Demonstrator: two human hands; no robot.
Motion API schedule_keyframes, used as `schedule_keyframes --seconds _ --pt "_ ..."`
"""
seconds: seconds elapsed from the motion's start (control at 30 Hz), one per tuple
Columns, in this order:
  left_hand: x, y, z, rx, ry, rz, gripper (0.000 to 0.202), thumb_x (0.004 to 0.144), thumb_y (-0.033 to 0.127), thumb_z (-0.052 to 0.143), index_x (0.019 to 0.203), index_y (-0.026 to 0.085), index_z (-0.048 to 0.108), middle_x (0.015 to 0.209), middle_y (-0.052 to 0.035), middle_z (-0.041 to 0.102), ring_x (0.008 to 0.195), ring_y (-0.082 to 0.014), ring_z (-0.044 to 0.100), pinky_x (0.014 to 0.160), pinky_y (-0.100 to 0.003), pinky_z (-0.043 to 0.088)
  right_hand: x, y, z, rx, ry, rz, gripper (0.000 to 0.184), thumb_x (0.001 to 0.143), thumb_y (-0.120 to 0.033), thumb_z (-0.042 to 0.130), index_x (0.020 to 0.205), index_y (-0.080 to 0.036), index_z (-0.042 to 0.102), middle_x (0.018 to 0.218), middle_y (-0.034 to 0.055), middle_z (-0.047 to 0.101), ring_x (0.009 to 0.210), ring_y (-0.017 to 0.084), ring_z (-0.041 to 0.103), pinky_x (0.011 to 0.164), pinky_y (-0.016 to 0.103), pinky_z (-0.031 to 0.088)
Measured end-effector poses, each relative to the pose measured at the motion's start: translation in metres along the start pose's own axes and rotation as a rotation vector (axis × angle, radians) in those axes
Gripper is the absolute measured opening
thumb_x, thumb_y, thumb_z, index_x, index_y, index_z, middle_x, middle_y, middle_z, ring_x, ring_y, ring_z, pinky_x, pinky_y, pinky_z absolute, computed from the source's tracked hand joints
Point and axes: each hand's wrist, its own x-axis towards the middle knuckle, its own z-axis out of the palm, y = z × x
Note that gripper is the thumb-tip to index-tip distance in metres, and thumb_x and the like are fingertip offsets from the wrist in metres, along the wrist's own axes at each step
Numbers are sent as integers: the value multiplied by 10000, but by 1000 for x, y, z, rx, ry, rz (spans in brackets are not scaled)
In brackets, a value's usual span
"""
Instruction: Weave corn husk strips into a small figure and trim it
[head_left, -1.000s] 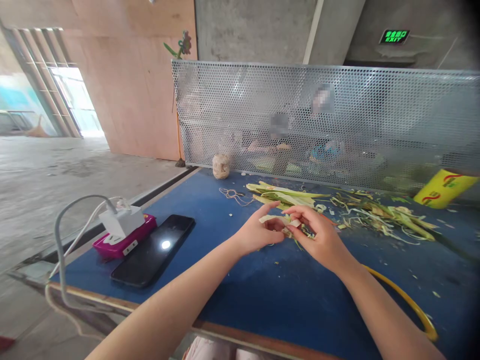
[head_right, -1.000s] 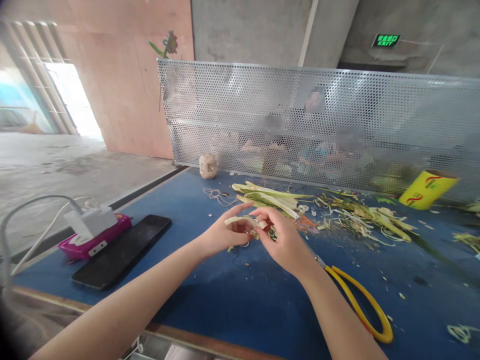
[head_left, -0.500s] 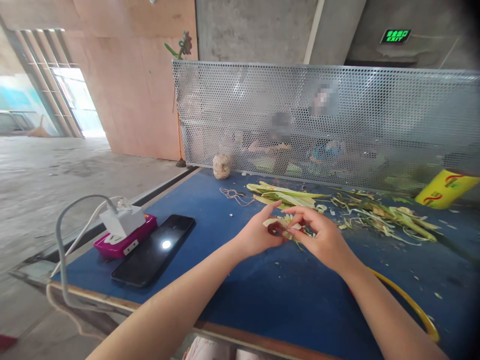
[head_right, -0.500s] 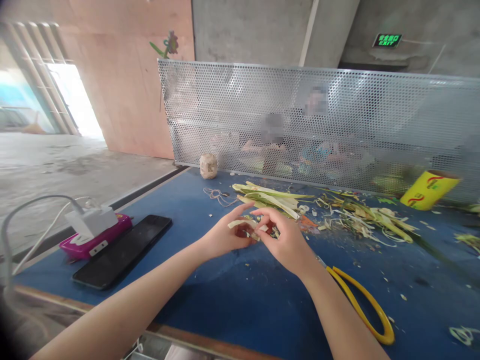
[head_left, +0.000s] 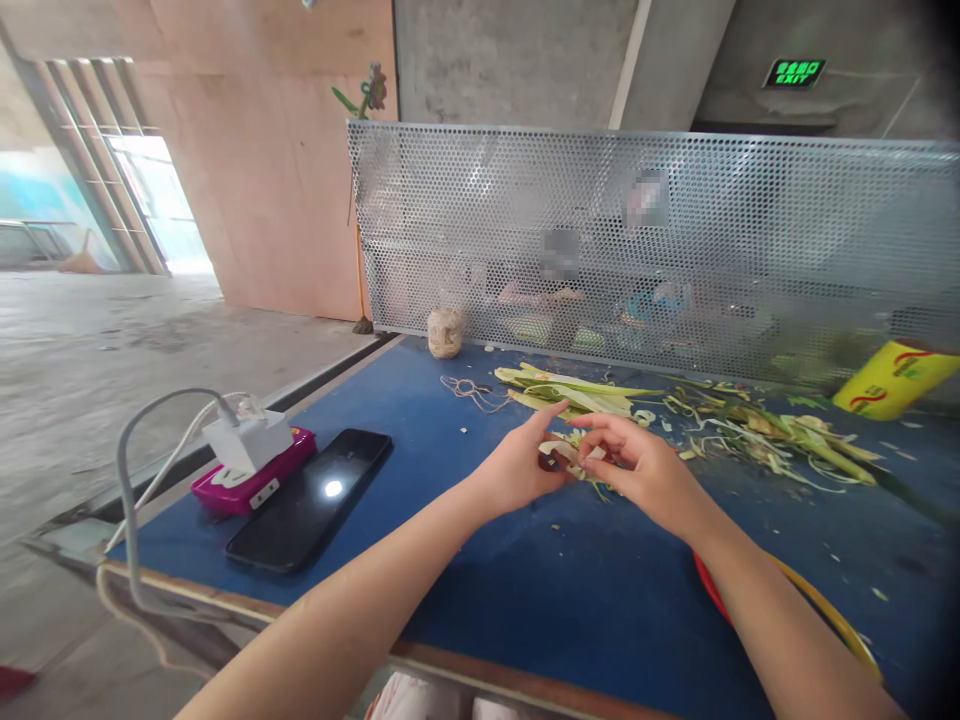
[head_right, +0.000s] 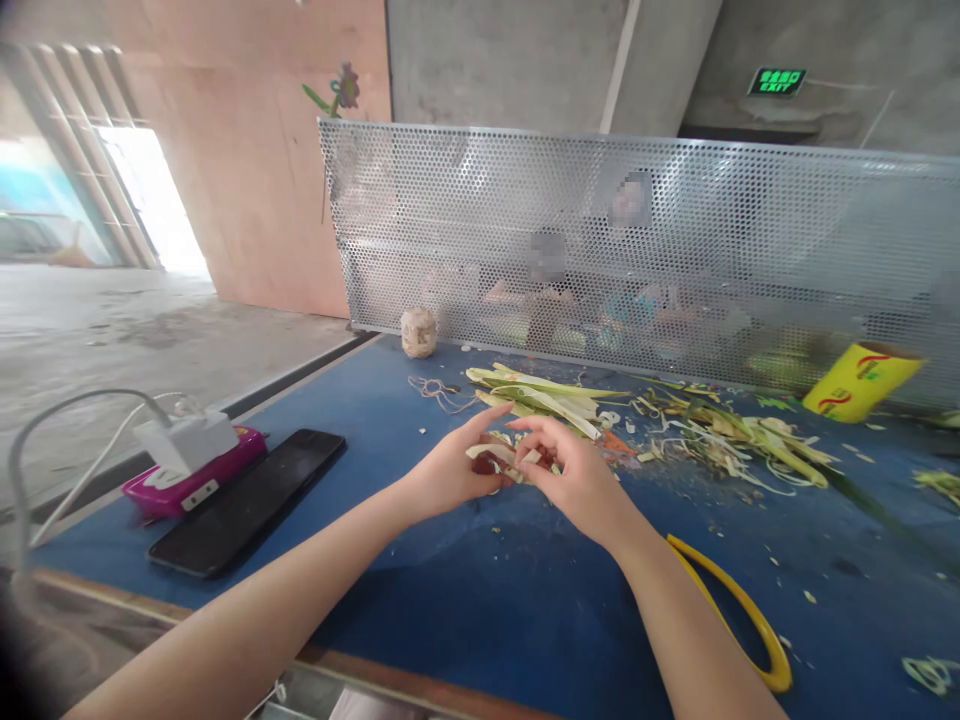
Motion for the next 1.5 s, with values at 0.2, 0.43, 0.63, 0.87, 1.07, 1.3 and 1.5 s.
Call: schedule_keyframes --seconds 0.2,0.43,0.63,0.87,1.07,1.3,1.5 --pt "3 -4 1 -38 -7 9 813 599 25 556 1343 148 255 783 -30 606 710 -154 576 648 -292 447 0 2 1 -72 101 -50 294 796 -249 526 1085 -215 488 815 19 569 734 158 565 644 280 460" --pt "0 1 0 107 36 8 775 615 84 587 1331 149 299 768 -30 618 635 -128 548 603 -273 440 0 3 2 -220 104 -147 274 783 -189 516 1054 -231 518 795 8 605 724 153 593 648 272 473" --pt "-1 2 -1 215 22 16 764 620 68 568 1329 134 290 915 -87 642 673 -133 554 618 -266 447 0 2 4 -372 84 -184 241 773 -192 528 1004 -246 566 760 4 631 650 159 564 590 280 460" --pt "-1 3 -3 153 0 57 736 679 145 604 1332 151 263 957 -103 642 822 -185 600 702 -303 461 0 -1 6 -207 90 -145 236 763 -170 533 988 -231 572 756 5 627 672 155 582 627 287 474" --pt "1 6 -2 31 44 102 734 673 173 658 1319 191 310 846 -54 644 739 -163 591 669 -298 453 3 3 3 -6 148 -104 207 750 -231 572 956 -211 576 784 25 612 747 176 596 681 313 487" --pt "-2 12 0 -56 28 82 733 660 173 683 1305 210 335 881 -56 640 695 -130 562 608 -254 427 3 2 2 -5 173 -172 168 730 -240 608 897 -224 612 812 30 621 784 186 583 739 345 471" --pt "-2 18 1 -243 -3 56 768 634 167 710 1304 208 337 793 -25 629 676 -132 573 618 -266 438 -2 -9 5 213 135 -142 174 738 -235 603 910 -230 583 742 1 583 734 151 571 701 303 479"
